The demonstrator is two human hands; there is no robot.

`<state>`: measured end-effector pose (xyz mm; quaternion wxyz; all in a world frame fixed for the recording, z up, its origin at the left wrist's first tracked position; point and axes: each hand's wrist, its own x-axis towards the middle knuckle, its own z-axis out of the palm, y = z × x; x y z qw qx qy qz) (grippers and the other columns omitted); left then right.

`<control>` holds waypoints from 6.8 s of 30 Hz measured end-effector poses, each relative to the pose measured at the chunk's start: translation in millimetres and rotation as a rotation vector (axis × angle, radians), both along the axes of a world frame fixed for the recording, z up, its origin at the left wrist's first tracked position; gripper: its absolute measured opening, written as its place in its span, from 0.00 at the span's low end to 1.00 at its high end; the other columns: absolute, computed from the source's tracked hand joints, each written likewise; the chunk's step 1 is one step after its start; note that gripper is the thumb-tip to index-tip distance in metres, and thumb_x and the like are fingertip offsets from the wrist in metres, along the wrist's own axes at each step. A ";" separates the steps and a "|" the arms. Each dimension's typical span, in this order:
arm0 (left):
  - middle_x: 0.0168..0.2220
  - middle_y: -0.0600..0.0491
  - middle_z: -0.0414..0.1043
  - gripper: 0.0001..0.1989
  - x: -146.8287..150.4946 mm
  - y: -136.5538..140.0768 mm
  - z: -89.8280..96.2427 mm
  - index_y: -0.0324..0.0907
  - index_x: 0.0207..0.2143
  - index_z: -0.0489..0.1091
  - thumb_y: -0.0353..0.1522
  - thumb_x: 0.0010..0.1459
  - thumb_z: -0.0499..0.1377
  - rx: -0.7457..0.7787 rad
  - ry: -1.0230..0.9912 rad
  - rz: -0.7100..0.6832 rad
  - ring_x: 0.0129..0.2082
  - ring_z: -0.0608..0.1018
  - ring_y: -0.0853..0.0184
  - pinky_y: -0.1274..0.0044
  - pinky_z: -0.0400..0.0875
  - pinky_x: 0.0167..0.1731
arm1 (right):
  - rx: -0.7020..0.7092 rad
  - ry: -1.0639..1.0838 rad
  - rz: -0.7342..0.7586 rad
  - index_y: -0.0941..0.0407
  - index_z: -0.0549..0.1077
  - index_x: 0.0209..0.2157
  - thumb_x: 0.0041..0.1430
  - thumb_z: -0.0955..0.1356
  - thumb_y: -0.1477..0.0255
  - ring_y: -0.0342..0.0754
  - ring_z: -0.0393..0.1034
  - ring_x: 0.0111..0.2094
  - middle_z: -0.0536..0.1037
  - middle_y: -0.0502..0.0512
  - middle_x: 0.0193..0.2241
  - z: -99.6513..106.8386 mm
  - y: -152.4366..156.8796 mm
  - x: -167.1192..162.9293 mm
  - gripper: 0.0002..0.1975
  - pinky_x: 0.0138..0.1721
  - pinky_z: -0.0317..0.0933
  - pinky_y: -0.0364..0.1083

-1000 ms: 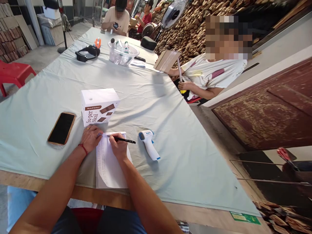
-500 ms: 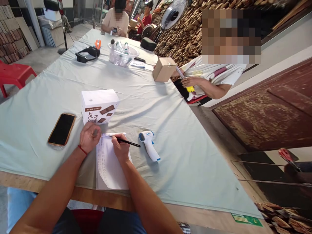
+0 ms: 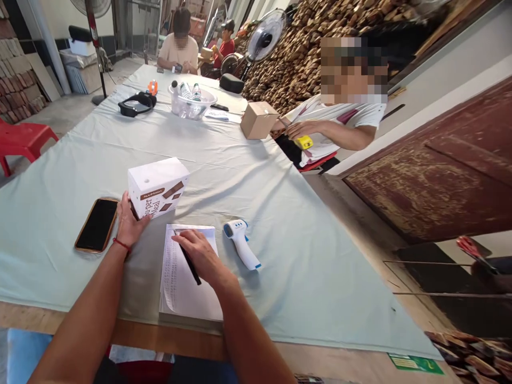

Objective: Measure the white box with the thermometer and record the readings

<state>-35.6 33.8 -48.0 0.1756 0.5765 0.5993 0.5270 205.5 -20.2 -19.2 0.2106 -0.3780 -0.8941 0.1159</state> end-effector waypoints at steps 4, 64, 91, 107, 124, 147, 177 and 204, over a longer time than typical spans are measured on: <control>0.51 0.43 0.65 0.41 -1.3 -4.0 4.0 0.41 0.57 0.63 0.43 0.41 0.72 -0.018 0.016 0.037 0.54 0.70 0.51 0.58 0.69 0.54 | -0.040 -0.063 0.045 0.51 0.75 0.52 0.61 0.62 0.84 0.52 0.68 0.43 0.77 0.57 0.40 -1.6 1.4 -6.7 0.23 0.46 0.63 0.50; 0.51 0.43 0.76 0.37 7.3 -12.1 35.5 0.40 0.52 0.66 0.44 0.41 0.72 -0.216 -0.468 -0.243 0.50 0.78 0.54 0.64 0.74 0.48 | -1.001 1.171 -0.098 0.55 0.68 0.28 0.46 0.74 0.47 0.42 0.63 0.22 0.73 0.47 0.20 3.8 7.9 -43.0 0.26 0.25 0.57 0.43; 0.45 0.45 0.76 0.33 -6.4 -7.5 25.3 0.41 0.49 0.67 0.43 0.43 0.72 -0.055 -0.355 0.041 0.42 0.79 0.60 0.71 0.76 0.39 | -0.805 1.376 -0.411 0.55 0.69 0.25 0.41 0.76 0.55 0.42 0.63 0.21 0.71 0.46 0.18 5.8 12.1 -38.5 0.21 0.26 0.58 0.43; 0.57 0.39 0.65 0.41 -23.6 9.4 -2.6 0.42 0.61 0.59 0.42 0.47 0.69 0.122 -0.215 0.060 0.56 0.72 0.52 0.70 0.78 0.41 | -0.559 1.468 -0.667 0.55 0.68 0.26 0.42 0.75 0.52 0.42 0.62 0.21 0.70 0.45 0.18 5.6 25.3 -19.7 0.23 0.25 0.58 0.44; 0.28 0.56 0.69 0.13 -13.0 -2.3 9.6 0.43 0.32 0.67 0.42 0.49 0.61 0.071 -0.094 0.208 0.25 0.71 0.69 0.76 0.69 0.28 | -0.188 0.060 -1.190 0.59 0.74 0.48 0.59 0.69 0.65 0.62 0.72 0.43 0.75 0.70 0.43 -20.7 43.5 61.8 0.18 0.36 0.64 0.53; 0.27 0.54 0.70 0.10 -5.6 -4.6 13.4 0.43 0.29 0.70 0.40 0.54 0.59 0.145 0.004 0.089 0.26 0.72 0.68 0.77 0.69 0.27 | -0.205 0.178 0.041 0.53 0.72 0.51 0.54 0.65 0.76 0.46 0.71 0.32 0.78 0.52 0.34 -11.3 -7.1 -53.4 0.21 0.35 0.61 0.42; 0.46 0.46 0.75 0.16 27.1 -16.8 -7.4 0.45 0.51 0.73 0.31 0.62 0.56 -0.015 0.495 -0.388 0.48 0.74 0.54 0.63 0.68 0.49 | -0.325 1.038 -0.643 0.54 0.77 0.42 0.56 0.65 0.61 0.51 0.73 0.37 0.80 0.56 0.35 -26.9 24.0 -29.4 0.17 0.41 0.67 0.49; 0.32 0.53 0.77 0.12 24.2 -18.9 17.6 0.41 0.44 0.73 0.29 0.56 0.59 -0.297 0.465 -0.147 0.35 0.78 0.62 0.69 0.69 0.41 | -0.485 1.084 -0.417 0.54 0.79 0.31 0.54 0.66 0.64 0.44 0.67 0.23 0.72 0.48 0.19 -20.9 20.8 -24.3 0.11 0.28 0.63 0.45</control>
